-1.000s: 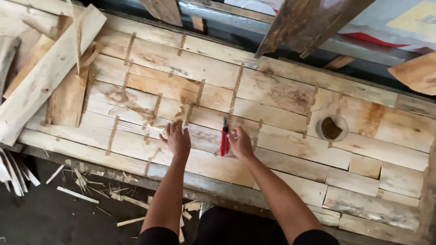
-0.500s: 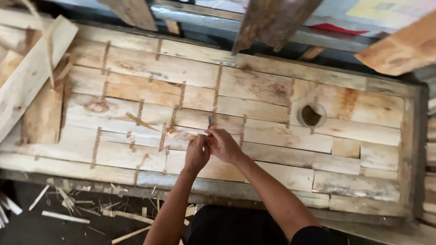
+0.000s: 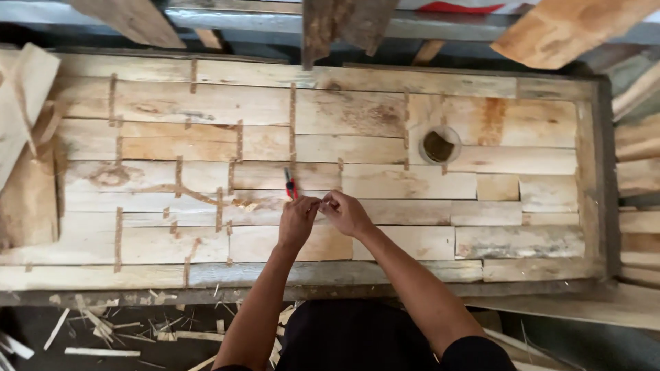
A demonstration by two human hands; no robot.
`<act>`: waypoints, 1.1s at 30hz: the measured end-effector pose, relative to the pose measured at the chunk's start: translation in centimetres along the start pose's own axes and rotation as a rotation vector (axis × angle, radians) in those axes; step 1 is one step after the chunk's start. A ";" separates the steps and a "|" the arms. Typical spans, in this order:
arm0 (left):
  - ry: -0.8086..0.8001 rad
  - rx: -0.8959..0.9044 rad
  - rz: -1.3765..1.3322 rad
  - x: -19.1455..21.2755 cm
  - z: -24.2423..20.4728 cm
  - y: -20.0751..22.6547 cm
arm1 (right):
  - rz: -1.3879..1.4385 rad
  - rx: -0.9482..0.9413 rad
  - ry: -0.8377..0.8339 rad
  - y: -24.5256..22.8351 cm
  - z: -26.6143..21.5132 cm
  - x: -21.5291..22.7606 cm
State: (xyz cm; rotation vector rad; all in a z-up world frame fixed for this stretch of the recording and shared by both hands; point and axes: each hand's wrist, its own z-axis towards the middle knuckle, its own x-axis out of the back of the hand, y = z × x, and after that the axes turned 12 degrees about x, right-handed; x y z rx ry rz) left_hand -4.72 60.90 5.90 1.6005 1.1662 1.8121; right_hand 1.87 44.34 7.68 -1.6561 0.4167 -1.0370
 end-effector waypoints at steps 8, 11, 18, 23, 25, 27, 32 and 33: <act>-0.111 0.034 -0.035 -1.8 0.0 2.7 | -0.159 0.112 0.102 4.7 -2.4 1.7; -0.127 0.037 -0.025 -2.9 -0.1 3.7 | -0.154 0.005 0.104 3.0 -2.9 3.3; -0.097 -0.142 -0.009 -5.1 0.3 4.1 | 0.139 -0.298 0.117 6.9 -3.8 3.6; -0.016 -0.258 0.047 -6.0 0.5 5.3 | 0.133 -0.459 0.199 7.0 -3.8 4.5; -0.014 -0.265 0.045 -5.6 1.2 5.7 | 0.161 -0.468 0.259 8.1 -4.5 4.2; -0.069 -0.101 0.201 -4.9 2.8 6.0 | 0.210 -0.477 0.203 6.7 -5.0 4.8; 0.121 -0.085 0.552 -2.0 6.4 5.9 | 0.413 -0.188 0.307 8.9 -5.6 3.1; 0.226 -0.061 0.616 -0.5 6.8 8.0 | 0.431 -0.119 0.341 9.5 -5.6 2.8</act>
